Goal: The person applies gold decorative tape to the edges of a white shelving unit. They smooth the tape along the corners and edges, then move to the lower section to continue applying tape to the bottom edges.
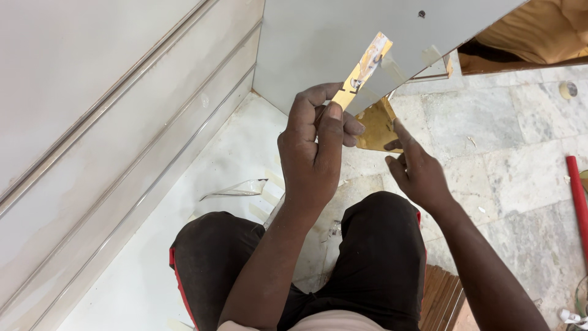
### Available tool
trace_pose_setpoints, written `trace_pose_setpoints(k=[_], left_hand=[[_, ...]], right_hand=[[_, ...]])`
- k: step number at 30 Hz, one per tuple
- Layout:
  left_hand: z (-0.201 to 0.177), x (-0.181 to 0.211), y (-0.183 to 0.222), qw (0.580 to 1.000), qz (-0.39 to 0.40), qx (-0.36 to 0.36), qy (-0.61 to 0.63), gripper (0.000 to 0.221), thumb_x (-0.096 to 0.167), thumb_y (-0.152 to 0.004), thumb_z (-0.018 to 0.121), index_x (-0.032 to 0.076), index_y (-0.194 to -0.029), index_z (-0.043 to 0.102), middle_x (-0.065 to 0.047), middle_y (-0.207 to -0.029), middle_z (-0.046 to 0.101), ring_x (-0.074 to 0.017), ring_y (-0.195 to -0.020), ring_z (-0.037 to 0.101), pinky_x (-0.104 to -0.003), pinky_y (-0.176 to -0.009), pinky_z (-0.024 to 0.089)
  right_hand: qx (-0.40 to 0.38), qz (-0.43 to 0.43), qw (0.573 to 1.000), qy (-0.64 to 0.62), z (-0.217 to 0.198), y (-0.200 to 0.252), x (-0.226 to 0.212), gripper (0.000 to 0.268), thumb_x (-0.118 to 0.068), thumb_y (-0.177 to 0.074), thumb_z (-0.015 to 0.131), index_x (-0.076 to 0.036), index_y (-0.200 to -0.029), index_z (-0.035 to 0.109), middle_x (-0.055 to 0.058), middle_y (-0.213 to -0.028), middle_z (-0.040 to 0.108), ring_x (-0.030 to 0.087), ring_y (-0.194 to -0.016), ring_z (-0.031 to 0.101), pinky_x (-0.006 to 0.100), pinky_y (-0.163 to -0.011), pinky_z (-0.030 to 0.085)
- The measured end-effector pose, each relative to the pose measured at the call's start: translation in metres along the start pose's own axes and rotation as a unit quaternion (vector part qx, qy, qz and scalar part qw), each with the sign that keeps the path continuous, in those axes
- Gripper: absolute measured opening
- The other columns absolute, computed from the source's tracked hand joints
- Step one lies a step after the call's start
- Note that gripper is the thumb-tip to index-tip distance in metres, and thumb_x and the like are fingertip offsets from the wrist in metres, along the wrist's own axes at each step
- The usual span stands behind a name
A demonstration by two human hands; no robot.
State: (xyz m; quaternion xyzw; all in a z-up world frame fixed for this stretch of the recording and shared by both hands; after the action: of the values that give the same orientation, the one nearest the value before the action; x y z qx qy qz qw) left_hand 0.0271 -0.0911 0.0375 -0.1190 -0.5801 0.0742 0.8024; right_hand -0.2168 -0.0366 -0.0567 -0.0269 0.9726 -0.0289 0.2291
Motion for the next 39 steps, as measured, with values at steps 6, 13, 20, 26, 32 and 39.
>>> trace_pose_setpoints(k=[6,13,20,26,32,39], left_hand=[[0.001,-0.011,0.000,0.999,-0.012,0.002,0.031,0.023,0.012,-0.113,0.047,0.000,-0.129,0.057,-0.006,-0.083,0.073,-0.0066,-0.074,0.066,-0.023,-0.072,0.056],[0.003,-0.028,0.000,0.997,-0.030,0.005,0.071,0.023,0.013,-0.115,0.047,0.000,-0.131,0.056,-0.005,-0.086,0.072,-0.0043,-0.072,0.063,-0.022,-0.072,0.054],[0.000,-0.045,0.000,0.996,-0.068,0.021,0.057,0.024,0.012,-0.112,0.047,-0.002,-0.131,0.054,-0.006,-0.085,0.071,-0.0049,-0.073,0.064,-0.021,-0.069,0.053],[0.005,-0.050,-0.003,0.996,-0.051,0.014,0.067,0.023,0.010,-0.116,0.047,-0.003,-0.133,0.054,-0.007,-0.083,0.072,-0.0057,-0.074,0.065,-0.022,-0.075,0.055],[0.009,-0.061,-0.004,0.995,-0.079,0.019,0.065,0.023,0.009,-0.112,0.047,-0.003,-0.131,0.054,-0.007,-0.086,0.071,-0.0068,-0.075,0.066,-0.022,-0.072,0.056],[0.011,-0.064,-0.002,0.993,-0.081,0.005,0.083,0.023,0.009,-0.114,0.046,-0.003,-0.133,0.052,-0.008,-0.091,0.071,-0.0078,-0.079,0.066,-0.023,-0.075,0.057]], right_hand=[[-0.042,0.252,0.863,-0.435,0.088,0.009,0.062,0.040,-0.013,-0.100,0.055,-0.001,-0.138,0.054,0.011,-0.129,0.063,0.022,-0.097,0.070,0.036,-0.082,0.060],[-0.001,0.402,0.690,-0.602,0.206,-0.030,0.069,0.042,-0.014,-0.091,0.051,-0.018,-0.133,0.050,0.001,-0.116,0.060,0.016,-0.099,0.068,0.032,-0.081,0.061],[0.005,0.279,0.731,-0.623,0.207,-0.063,0.025,0.038,-0.046,-0.104,0.054,-0.011,-0.119,0.058,-0.003,-0.096,0.059,0.003,-0.074,0.055,0.020,-0.056,0.047],[0.025,0.382,0.711,-0.590,0.199,-0.055,0.032,0.036,-0.045,-0.101,0.048,-0.015,-0.118,0.058,-0.003,-0.096,0.061,0.003,-0.077,0.060,0.022,-0.062,0.053],[-0.027,0.133,0.932,-0.337,0.161,-0.081,-0.009,0.031,-0.040,-0.105,0.049,-0.011,-0.106,0.059,-0.002,-0.097,0.062,0.005,-0.087,0.062,0.026,-0.073,0.053],[-0.035,0.114,0.923,-0.366,0.166,-0.091,-0.012,0.030,-0.038,-0.105,0.047,-0.010,-0.101,0.056,-0.001,-0.089,0.059,0.007,-0.081,0.059,0.024,-0.070,0.050]])
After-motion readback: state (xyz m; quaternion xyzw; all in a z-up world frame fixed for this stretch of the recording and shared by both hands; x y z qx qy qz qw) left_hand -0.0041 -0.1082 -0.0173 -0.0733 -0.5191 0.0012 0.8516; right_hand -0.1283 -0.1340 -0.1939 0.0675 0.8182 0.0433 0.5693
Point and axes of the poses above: each hand's wrist, its own y-axis away from the middle knuckle, its own z-axis out of the palm, x = y × z, the point moved 10 cm from there along -y, towards the middle knuckle
